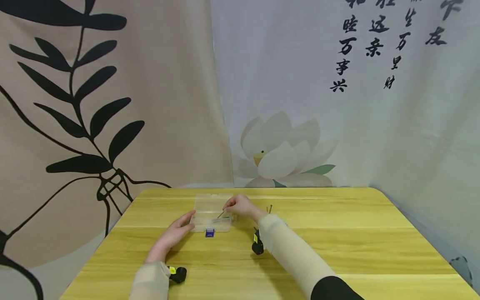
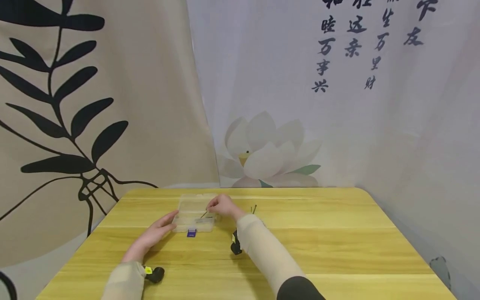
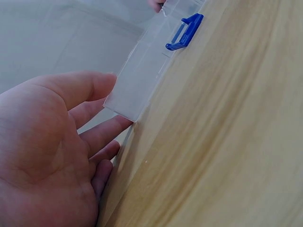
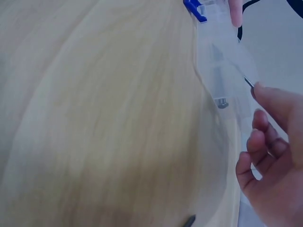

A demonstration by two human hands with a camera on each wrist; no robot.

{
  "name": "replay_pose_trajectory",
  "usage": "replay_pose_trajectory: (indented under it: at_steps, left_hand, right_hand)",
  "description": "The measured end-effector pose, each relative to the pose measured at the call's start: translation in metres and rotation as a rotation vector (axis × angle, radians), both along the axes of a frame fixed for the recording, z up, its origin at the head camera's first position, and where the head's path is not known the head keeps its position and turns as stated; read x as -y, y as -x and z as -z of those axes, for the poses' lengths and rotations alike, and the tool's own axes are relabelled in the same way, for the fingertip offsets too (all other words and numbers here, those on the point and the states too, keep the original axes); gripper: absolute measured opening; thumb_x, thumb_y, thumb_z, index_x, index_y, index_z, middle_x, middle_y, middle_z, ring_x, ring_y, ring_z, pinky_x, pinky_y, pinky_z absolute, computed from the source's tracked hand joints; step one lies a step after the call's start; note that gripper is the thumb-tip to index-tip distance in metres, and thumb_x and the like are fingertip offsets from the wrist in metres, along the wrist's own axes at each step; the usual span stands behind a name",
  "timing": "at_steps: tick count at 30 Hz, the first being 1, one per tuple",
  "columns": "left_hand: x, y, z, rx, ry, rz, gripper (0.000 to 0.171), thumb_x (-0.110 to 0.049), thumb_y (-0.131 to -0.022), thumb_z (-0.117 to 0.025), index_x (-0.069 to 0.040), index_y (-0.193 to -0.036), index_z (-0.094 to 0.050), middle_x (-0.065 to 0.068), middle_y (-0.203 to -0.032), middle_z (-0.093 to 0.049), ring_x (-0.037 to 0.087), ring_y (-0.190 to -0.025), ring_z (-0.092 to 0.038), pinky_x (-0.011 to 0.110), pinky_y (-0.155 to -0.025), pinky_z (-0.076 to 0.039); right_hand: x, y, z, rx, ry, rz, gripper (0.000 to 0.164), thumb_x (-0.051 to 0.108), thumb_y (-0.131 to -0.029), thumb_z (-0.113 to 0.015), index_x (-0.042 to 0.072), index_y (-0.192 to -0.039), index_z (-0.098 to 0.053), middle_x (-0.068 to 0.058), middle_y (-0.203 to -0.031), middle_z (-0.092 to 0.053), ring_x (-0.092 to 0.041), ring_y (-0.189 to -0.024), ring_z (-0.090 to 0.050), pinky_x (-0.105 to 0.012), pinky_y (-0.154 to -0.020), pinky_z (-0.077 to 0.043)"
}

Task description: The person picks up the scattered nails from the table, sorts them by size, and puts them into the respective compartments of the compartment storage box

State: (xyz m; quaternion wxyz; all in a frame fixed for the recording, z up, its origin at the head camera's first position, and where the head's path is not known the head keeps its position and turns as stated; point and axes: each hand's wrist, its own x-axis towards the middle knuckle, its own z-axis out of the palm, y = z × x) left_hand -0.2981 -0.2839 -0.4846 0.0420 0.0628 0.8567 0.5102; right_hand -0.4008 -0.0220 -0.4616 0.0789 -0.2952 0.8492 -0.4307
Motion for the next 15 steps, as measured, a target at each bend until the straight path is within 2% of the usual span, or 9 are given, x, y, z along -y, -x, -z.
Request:
replay_pose_trajectory:
  at_steps: [8,15]
  left_hand:
    - [-0.002,0.000,-0.002,-0.004,0.009,0.012,0.056,-0.020,-0.102,-0.049,-0.009,-0.153,-0.028,0.023,-0.156,-0.021,0.042,-0.142,-0.018,0.059,-0.113,-0.016]
    - [0.001,-0.001,-0.002,-0.003,0.023,0.025,0.056,-0.020,-0.103,-0.049,-0.008,-0.153,-0.027,0.024,-0.156,-0.021,0.043,-0.142,-0.018,0.059,-0.112,-0.016]
  right_hand:
    - [-0.009,-0.002,-0.003,0.019,-0.043,-0.003,0.013,0.014,-0.091,-0.068,0.007,-0.099,-0.077,-0.001,-0.099,-0.073,-0.011,-0.094,-0.065,-0.025,-0.080,-0.052]
    - [-0.025,-0.002,-0.012,0.012,-0.070,0.024,0.017,0.016,-0.095,-0.063,0.007,-0.101,-0.076,-0.003,-0.104,-0.072,-0.017,-0.101,-0.064,-0.032,-0.087,-0.052]
